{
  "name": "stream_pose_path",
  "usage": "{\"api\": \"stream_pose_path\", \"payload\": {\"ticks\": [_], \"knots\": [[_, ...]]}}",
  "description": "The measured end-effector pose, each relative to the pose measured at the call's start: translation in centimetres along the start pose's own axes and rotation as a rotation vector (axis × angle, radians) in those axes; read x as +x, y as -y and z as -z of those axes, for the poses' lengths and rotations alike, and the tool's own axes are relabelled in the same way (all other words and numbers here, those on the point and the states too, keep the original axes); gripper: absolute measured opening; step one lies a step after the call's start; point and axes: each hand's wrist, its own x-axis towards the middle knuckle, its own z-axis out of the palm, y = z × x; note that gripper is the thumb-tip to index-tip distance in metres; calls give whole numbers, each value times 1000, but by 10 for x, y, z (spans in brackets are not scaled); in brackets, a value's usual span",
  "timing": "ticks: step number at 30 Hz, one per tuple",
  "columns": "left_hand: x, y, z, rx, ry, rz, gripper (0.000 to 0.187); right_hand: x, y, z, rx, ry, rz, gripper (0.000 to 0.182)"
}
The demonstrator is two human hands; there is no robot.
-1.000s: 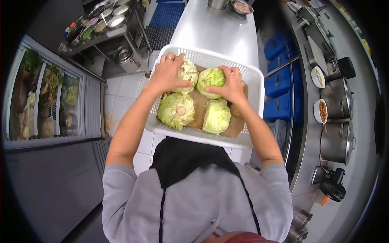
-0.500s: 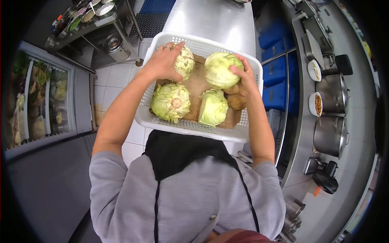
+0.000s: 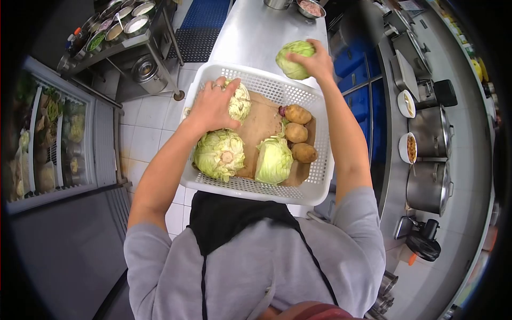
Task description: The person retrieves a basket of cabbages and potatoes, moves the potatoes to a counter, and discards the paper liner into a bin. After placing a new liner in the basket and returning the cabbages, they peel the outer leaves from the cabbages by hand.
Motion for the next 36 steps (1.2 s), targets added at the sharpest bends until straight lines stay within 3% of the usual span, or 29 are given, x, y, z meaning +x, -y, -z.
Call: {"api": "stream_pose_path", "payload": {"ticks": [3,9,11,14,17,20,22,24,26,27,30,31,34,36], "knots": [[-4,-2,1,14,-19,-30,111,8,4,-35,-251,165,13,97],[-6,0,-3,16,-86,-100,107,8,-4,-65,-267,261,41,102],[-4,6,-2,-33,-186,-124,105,7,-5,-64,-278,183,136,97],[-3,8,13,-463,-229,-13,104,-8,-7,-44,-22,-102,420,89],[8,11,12,-996,-248,44,100,-74,53,-6,488,367,114,85],[24,3,9,-1383,-266,27,98,-116,69,-30,1224,550,-88,89],[36,-6,7,-1478,-289,8,100,-109,75,-27,1397,495,-106,93],[49,-12,12,-1377,-333,-23,105,-89,77,-25,1478,456,-152,93],[69,-15,17,-1447,-364,-6,107,-67,82,-16,1431,426,-149,89],[76,-13,23,-1487,-278,-28,116,-52,85,-10,1395,415,-148,91],[92,-1,40,-1637,-195,30,117,-10,87,-16,1286,344,-106,85],[93,9,38,-1477,-258,79,112,5,88,-20,1249,318,-83,82],[51,26,40,-1385,-320,72,102,35,89,-48,809,246,100,91],[13,39,24,-1195,-297,64,79,46,90,-72,448,212,197,96]]}}
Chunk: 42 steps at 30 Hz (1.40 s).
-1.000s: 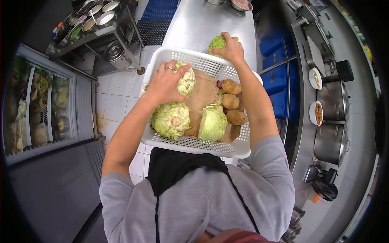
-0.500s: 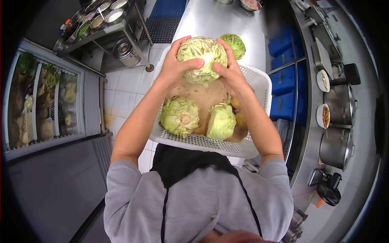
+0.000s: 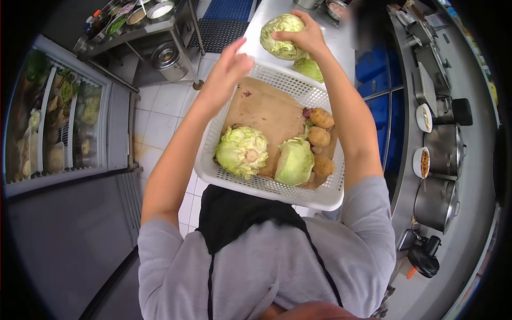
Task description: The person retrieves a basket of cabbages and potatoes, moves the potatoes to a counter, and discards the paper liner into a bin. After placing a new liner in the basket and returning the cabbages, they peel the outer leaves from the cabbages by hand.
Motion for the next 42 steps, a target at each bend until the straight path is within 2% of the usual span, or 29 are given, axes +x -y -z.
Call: {"api": "stream_pose_path", "payload": {"ticks": [2,3,6,9,13,16,22,25,28,31,33,35,37,40,42], "knots": [[-54,-10,10,197,53,36,60,14,-11,-16,-451,42,39,98],[-74,-14,12,297,61,56,51,22,-29,-29,-489,94,29,105],[-110,-6,21,619,73,-144,44,21,-21,-59,-756,296,-23,102],[-119,8,13,769,21,-253,41,12,-7,-72,-806,259,-87,106],[-119,4,8,892,41,-284,43,15,-12,-65,-866,245,-159,113],[-121,9,9,891,38,-283,45,17,-18,-56,-870,282,-261,120],[-124,6,7,867,33,-266,46,23,-20,-41,-926,290,-218,121],[-122,10,9,870,2,-311,43,28,-38,-43,-867,209,-181,109],[-125,15,14,779,-42,-308,41,14,-4,-25,-765,155,-128,95],[-121,22,20,596,-152,-258,41,-39,7,-17,-609,82,234,76],[-120,25,22,552,-160,-261,42,-116,63,-19,-332,454,124,70],[-121,24,22,540,-164,-265,42,-182,62,-30,-243,738,329,73],[-120,23,20,560,-157,-266,42,-231,81,-42,-379,826,328,86],[-119,28,18,638,-156,-305,41,-255,82,-66,-451,736,276,92],[-119,29,21,672,-129,-330,40,-246,81,-71,-371,763,150,90]]}}
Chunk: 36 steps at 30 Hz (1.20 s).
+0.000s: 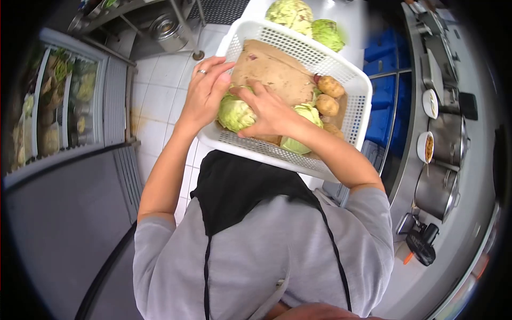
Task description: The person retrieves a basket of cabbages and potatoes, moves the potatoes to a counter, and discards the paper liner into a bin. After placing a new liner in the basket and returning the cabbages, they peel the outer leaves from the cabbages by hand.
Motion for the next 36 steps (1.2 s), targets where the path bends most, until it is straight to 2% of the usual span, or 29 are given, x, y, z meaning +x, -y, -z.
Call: {"api": "stream_pose_path", "payload": {"ticks": [4,5,7,10,12,13,15,16,18,20,21,24,25,28,29,32,34,36], "knots": [[1,-8,4,-100,-36,33,37,12,-37,11,459,-86,-36,84],[0,-9,8,-146,-57,4,38,11,-43,19,423,-263,102,81],[9,-13,11,-244,-96,-48,42,-1,-44,49,912,-238,-110,72],[39,-30,-11,-753,-17,182,58,-9,-32,97,1428,-281,-123,54],[57,-46,-23,-1167,117,325,67,6,-39,111,1400,-363,-152,62],[64,-51,-27,-1371,194,395,72,5,-33,111,1247,-478,-168,61],[64,-53,-41,-1405,90,425,72,6,-19,112,926,-706,-193,59],[68,-55,-48,-1422,47,424,72,13,-42,96,621,-882,31,74],[69,-65,-59,-1393,-66,506,67,-6,-25,83,279,-784,63,98],[66,-66,-73,-1366,-148,575,65,-5,-28,70,107,-829,-9,111],[66,-68,-71,-1427,-33,640,63,-4,-31,70,23,-846,-42,118],[75,-89,-77,-1507,43,555,67,-3,-43,85,113,-952,-75,125],[79,-99,-74,-1453,42,575,73,-4,-49,92,123,-961,-52,125],[93,-108,-76,-1403,19,563,78,-7,-79,124,649,-880,-10,115],[99,-105,-77,-1420,48,522,78,-7,-92,135,829,-891,15,98],[112,-84,-83,-1432,161,433,76,-1,-148,168,1416,-779,41,83],[115,-71,-84,-1397,256,423,72,6,-171,183,1510,-753,29,74],[105,-69,-77,-1322,309,511,65,18,-191,198,1537,-756,16,71]]}}
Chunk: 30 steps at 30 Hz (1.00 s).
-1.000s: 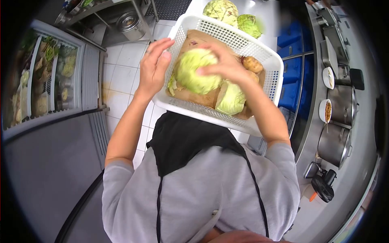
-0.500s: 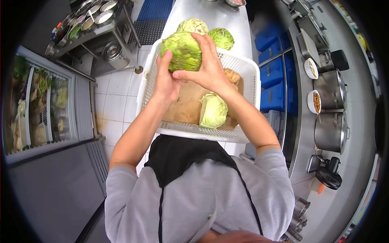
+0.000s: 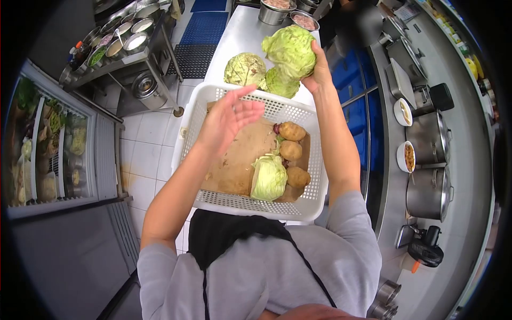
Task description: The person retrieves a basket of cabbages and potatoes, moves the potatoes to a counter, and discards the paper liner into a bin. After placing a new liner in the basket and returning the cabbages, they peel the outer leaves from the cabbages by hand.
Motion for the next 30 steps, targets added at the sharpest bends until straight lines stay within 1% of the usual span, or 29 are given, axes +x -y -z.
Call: {"api": "stream_pose_path", "payload": {"ticks": [1,2,3,4,6,7,9,10,12,13,16,17,20,21,22,24,25,27,28,30], "knots": [[-10,0,2,29,-20,50,62,15,2,6,-18,-12,15,71],[-22,1,6,180,-48,43,58,32,3,13,-35,-26,24,71],[-35,1,12,333,-74,40,55,56,3,29,-192,-83,68,71],[-47,-1,19,491,-94,37,52,58,9,16,-324,-87,162,88],[-75,-11,31,1111,-241,-141,52,93,-1,24,-644,-210,288,92],[-86,-15,37,1419,-314,-237,52,101,-5,26,-690,-233,241,95],[-99,-15,51,1567,-374,-232,57,119,-12,24,-783,-268,151,102],[-102,-12,55,1636,-408,-225,60,131,-19,28,-925,-298,176,104],[-104,-5,58,1732,-392,-203,60,150,-39,40,-1207,-360,221,108],[-105,-5,59,1783,-377,-191,60,145,-42,34,-1380,-332,203,112],[-98,-14,47,1701,-379,-60,61,158,-87,50,-1666,-241,98,107],[-96,-14,48,1706,-375,-74,61,161,-85,54,-1664,-107,58,111],[-92,-10,55,1701,-358,-108,62,161,-77,50,-1474,-49,-92,115],[-88,-9,59,1693,-365,-127,61,173,-85,62,-1484,-63,-76,114],[-86,-9,62,1685,-371,-140,60,177,-86,65,-1478,-85,-18,106],[-86,-6,64,1733,-423,-58,57,169,-82,73,-1467,-139,80,90],[-85,-3,65,1755,-435,-13,56,159,-76,74,-1466,-149,263,83],[-90,1,61,1795,-434,-16,54,122,-61,76,-1461,-174,592,69],[-86,-1,61,1820,-445,-45,53,95,-45,69,-1427,-145,551,57],[-84,-3,62,1819,-423,-7,50,17,-20,39,-1350,-75,495,33]]}}
